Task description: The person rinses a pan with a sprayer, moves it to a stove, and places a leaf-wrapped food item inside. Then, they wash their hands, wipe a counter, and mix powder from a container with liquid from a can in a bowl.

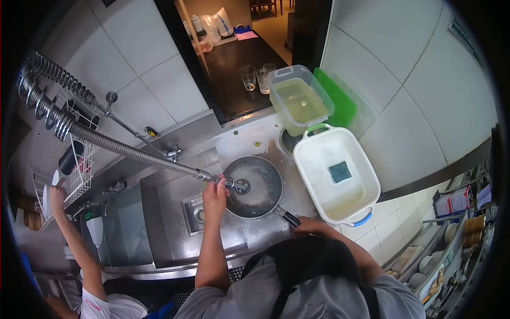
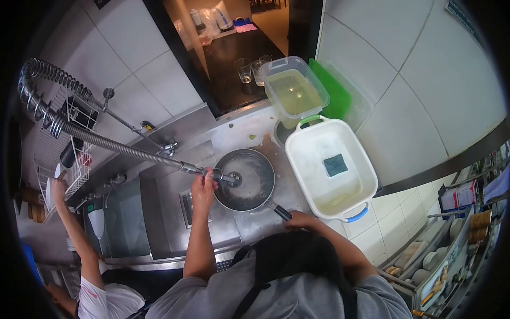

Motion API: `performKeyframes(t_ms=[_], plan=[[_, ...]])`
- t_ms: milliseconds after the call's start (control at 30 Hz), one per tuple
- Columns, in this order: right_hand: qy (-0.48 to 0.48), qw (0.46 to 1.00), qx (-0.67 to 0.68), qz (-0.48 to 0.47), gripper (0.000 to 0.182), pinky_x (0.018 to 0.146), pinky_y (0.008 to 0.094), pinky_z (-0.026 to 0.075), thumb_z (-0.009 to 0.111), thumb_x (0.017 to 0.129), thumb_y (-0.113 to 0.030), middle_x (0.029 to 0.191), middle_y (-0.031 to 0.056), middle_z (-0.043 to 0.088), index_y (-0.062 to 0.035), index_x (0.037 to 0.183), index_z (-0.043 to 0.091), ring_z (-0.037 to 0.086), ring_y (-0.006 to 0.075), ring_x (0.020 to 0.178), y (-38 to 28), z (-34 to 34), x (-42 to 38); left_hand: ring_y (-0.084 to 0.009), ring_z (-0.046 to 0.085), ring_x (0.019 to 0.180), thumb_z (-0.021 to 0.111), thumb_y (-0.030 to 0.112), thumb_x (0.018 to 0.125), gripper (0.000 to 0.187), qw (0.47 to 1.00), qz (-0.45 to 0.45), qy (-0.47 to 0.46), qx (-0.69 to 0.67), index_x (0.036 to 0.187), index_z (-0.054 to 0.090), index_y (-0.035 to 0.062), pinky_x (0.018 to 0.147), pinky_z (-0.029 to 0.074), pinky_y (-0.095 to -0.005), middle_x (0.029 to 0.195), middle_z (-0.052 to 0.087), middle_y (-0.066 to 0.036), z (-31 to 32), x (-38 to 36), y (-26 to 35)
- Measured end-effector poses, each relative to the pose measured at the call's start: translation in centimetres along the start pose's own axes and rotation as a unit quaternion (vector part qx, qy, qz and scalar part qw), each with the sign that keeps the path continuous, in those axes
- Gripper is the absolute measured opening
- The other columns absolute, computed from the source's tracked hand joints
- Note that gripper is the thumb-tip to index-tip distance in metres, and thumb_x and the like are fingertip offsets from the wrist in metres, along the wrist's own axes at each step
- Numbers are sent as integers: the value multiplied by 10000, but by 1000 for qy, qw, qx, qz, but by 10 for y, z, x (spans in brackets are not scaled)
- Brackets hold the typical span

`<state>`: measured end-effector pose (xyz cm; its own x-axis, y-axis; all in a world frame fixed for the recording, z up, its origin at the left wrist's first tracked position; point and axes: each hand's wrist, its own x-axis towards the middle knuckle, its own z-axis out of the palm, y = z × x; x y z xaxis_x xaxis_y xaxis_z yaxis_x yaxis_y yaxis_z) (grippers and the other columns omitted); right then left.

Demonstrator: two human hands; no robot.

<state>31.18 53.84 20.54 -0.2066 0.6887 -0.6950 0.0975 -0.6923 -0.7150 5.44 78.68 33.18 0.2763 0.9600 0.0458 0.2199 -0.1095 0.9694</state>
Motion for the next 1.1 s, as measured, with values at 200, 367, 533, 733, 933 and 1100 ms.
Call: performKeyframes(t_ms=[200,367,533,733,933,1100], plan=[[-9,1000,1,-6,156,496,289,412,643,789,-222,611,15,565,-87,750,575,522,119,513,-3,-1,-1,-87,577,644,592,159,1004,228,1000,-3,5,-20,1151,632,-11,588,499,-248,813,633,-39,0,1,1],[-5,1000,8,-6,160,489,290,400,639,801,-231,605,3,550,-96,753,567,510,110,511,0,1,0,-87,567,626,563,194,1018,273,1000,-4,0,1,1199,623,-1,585,515,-250,754,597,-28,0,2,-1],[13,1000,-5,-9,150,490,280,383,630,799,-226,610,-10,534,-111,750,548,489,107,515,2,1,0,-87,568,624,561,190,1018,263,1000,6,0,-9,1191,624,1,582,511,-252,746,596,-26,1,1,-1],[-12,1000,-4,-12,173,469,286,384,673,798,-227,602,-21,508,-128,763,536,479,101,506,10,-1,9,-91,581,620,577,150,1004,218,1000,-21,0,-9,1132,628,-19,575,488,-258,762,627,-37,1,3,2],[-19,999,-26,7,177,481,280,390,650,795,-248,594,-22,514,-132,707,548,481,106,505,14,-4,14,-93,579,610,570,147,1006,212,1000,-7,-1,1,1125,626,-19,569,482,-257,730,611,-29,1,3,3],[-7,999,-38,-17,168,490,285,405,676,778,-233,605,-13,532,-120,726,562,505,117,516,16,-4,14,-88,571,626,554,169,1018,238,1000,6,-4,4,1161,623,-8,583,497,-252,753,598,-23,0,1,-2]])
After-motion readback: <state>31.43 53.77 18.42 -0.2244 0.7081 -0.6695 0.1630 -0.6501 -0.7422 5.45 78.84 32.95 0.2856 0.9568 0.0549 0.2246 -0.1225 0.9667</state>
